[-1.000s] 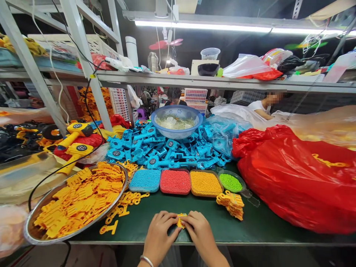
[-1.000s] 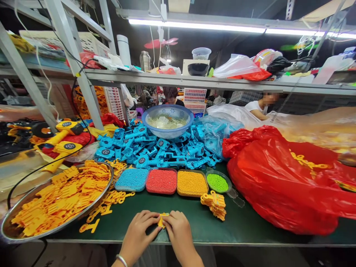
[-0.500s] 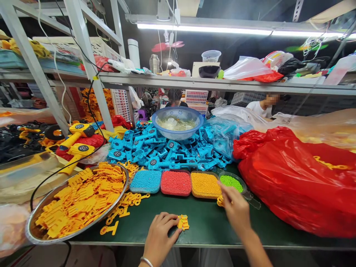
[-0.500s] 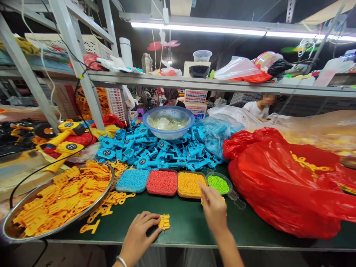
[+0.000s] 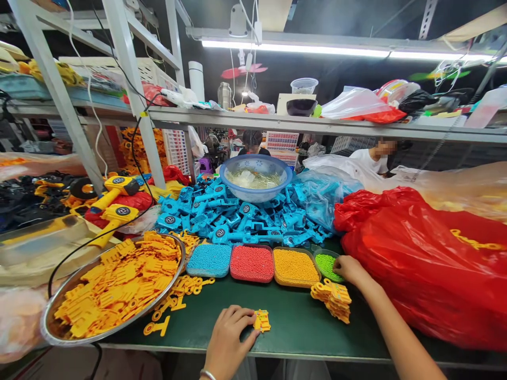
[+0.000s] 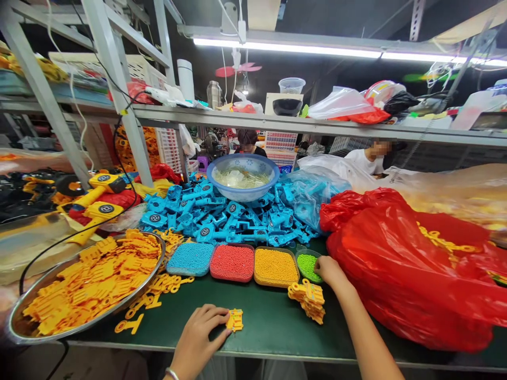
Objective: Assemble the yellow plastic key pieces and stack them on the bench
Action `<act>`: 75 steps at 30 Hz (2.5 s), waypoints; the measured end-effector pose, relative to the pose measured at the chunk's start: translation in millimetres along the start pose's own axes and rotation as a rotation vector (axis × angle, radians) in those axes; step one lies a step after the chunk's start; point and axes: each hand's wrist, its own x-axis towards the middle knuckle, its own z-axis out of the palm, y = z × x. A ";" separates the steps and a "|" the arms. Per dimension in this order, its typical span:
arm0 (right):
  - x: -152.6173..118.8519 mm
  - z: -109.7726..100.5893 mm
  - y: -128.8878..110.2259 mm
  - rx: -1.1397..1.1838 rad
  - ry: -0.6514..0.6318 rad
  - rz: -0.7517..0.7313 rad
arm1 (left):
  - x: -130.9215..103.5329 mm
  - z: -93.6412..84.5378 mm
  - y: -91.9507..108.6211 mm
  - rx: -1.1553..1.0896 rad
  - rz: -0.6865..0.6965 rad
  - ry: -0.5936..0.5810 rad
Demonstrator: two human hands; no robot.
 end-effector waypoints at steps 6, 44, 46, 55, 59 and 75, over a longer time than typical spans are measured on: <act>-8.8 -8.4 -3.4 0.057 0.138 0.025 | -0.2 -0.4 -0.8 0.009 0.003 -0.014; -112.0 -17.3 -96.1 0.505 0.916 0.022 | 1.3 2.0 -4.6 0.041 0.026 -0.053; -86.6 -21.7 -65.8 0.433 0.875 0.040 | 1.3 1.9 -4.9 0.038 0.039 -0.035; -73.3 2.0 12.6 0.295 0.605 -0.030 | 1.1 5.0 -10.0 0.053 0.039 -0.044; -90.2 34.9 39.9 0.139 0.513 -0.023 | 1.5 5.3 -10.8 0.059 0.047 -0.039; -199.9 77.9 30.2 0.092 0.472 -0.029 | 2.3 3.7 -8.8 0.043 0.064 -0.045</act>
